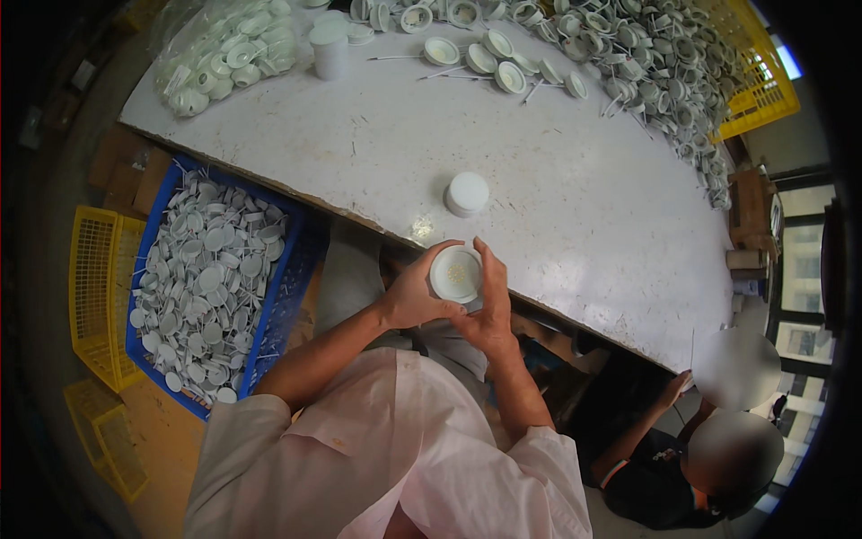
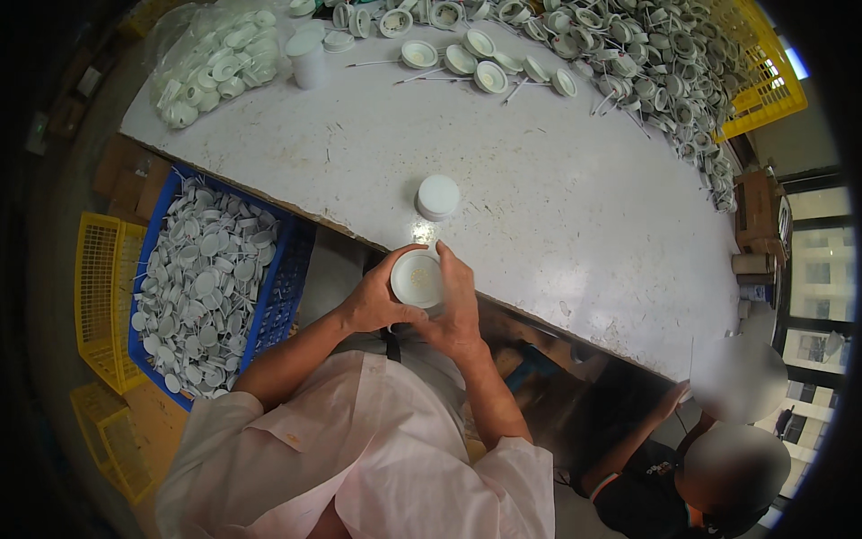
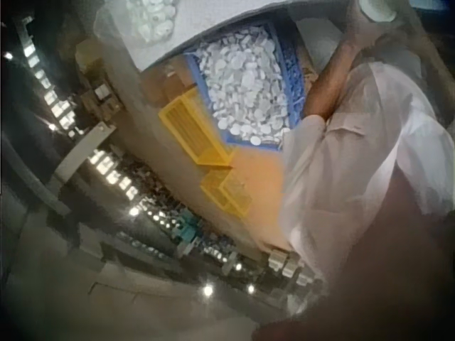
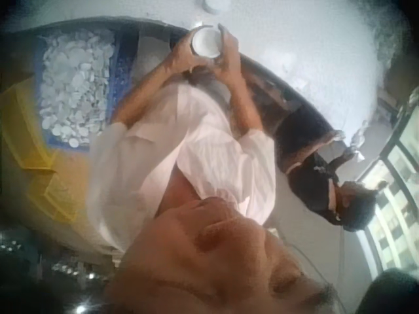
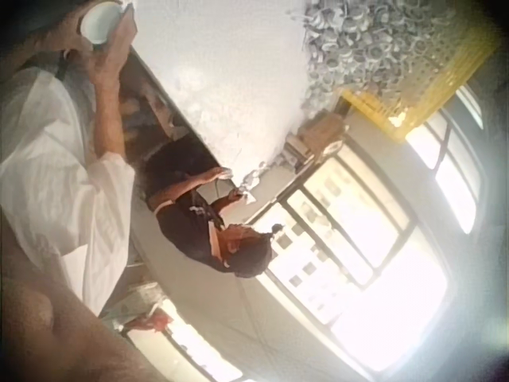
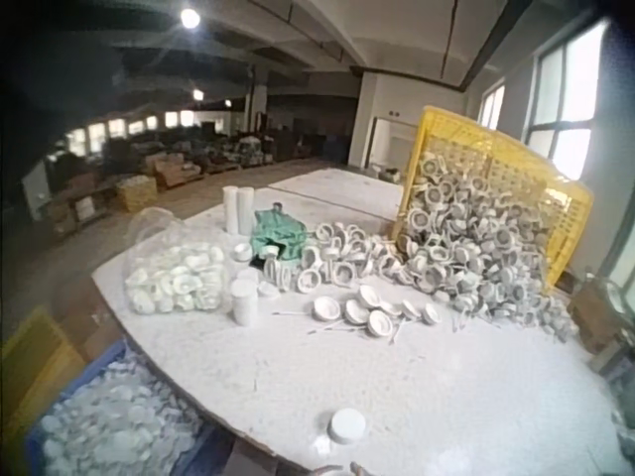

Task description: The person assembles light fixtures by taking housings from a crate, picking up round plastic covers from the table, and pressing the covers onto the housings by hand.

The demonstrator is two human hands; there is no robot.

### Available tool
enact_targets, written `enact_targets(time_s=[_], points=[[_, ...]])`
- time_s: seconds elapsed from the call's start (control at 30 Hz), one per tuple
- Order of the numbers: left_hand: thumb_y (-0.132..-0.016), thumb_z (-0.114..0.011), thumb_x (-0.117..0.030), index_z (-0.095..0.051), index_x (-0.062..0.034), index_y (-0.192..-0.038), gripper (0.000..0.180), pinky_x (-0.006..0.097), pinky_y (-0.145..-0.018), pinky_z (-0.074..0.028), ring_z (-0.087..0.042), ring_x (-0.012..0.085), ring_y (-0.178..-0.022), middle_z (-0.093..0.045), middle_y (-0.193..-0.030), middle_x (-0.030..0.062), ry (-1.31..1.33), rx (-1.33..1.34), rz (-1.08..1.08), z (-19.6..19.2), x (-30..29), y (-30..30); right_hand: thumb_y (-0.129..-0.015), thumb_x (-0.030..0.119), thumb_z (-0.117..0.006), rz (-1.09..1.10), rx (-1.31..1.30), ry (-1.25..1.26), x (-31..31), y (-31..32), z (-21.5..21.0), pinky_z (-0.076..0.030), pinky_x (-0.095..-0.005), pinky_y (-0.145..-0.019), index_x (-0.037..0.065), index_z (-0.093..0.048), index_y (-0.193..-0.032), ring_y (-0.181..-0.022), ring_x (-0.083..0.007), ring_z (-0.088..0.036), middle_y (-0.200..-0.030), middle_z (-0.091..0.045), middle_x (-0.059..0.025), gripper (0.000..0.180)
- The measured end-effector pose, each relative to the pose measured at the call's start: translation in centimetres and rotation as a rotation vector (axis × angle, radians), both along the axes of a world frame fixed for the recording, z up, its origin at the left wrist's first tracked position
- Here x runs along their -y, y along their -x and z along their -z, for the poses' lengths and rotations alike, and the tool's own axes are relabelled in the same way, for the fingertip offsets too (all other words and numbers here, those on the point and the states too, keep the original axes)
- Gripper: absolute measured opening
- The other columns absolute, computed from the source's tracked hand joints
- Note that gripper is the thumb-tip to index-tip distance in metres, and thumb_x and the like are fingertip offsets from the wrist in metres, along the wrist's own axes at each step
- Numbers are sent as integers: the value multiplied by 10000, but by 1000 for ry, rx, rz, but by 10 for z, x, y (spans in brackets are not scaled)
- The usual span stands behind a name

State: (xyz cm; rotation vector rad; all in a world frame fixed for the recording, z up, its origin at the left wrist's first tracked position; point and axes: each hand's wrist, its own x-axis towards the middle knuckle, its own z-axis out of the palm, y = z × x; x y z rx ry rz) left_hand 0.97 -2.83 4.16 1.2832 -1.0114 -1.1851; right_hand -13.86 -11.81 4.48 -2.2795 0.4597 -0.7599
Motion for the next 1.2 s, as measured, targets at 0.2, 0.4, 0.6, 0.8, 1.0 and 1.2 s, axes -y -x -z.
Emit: enact_targets(time_s=[0.2, 0.4, 0.6, 0.8, 1.0, 1.2], points=[[-621, -829, -123, -333, -28, -1380, 912, 318, -1012, -384, -469, 187, -1200, -502, -1273, 115, 20, -228, -229, 16, -23, -14, -637, 48, -767, -175, -7, -502, 21, -4, -12, -403, -397, -981, 53, -269, -1439, -1246, -292, -431, -1431, -339, -196, 944], [-619, -827, -116, -336, -51, -1378, 906, 327, -1016, -387, -477, 211, -1203, -506, -1279, 131, 18, -37, -297, 17, -25, -20, -783, 248, -715, 511, -111, -410, 82, -48, 9, -510, -307, -705, -19, -536, -1234, -819, -185, -621, -1027, -631, -135, 553], [-630, -804, -102, -334, -65, -1377, 884, 338, -1016, -391, -485, 252, -1209, -513, -1267, 160, -57, 76, -322, 11, -29, -19, -746, 371, -757, 489, -286, -395, 99, -71, 17, -482, -283, -635, -15, -645, -1031, -677, -144, -571, -781, -623, -65, 493], [-634, -822, -80, -349, -48, -1364, 870, 322, -990, -414, -511, 202, -1162, -537, -1230, 120, -50, 169, -342, 14, -34, -18, -784, 286, -739, 490, -146, -544, 96, -70, 13, -460, -249, -603, -22, -650, -980, -634, -107, -546, -741, -616, -46, 376], [-638, -820, -70, -339, -39, -1367, 874, 321, -998, -409, -503, 200, -1168, -523, -1247, 115, -54, 160, -311, 16, -33, -15, -856, 192, -675, 485, 78, -832, 101, -55, 26, -427, -209, -583, -7, -626, -923, -631, -89, -537, -723, -600, -23, 216], [-649, -813, -47, -325, -20, -1371, 872, 316, -996, -412, -497, 178, -1168, -518, -1248, 106, -34, 121, -304, 19, -35, -15, -922, 140, -557, 405, 320, -1256, 93, -30, 30, -487, -197, -518, -5, -553, -1060, -657, -99, -568, -829, -621, -54, 200]])
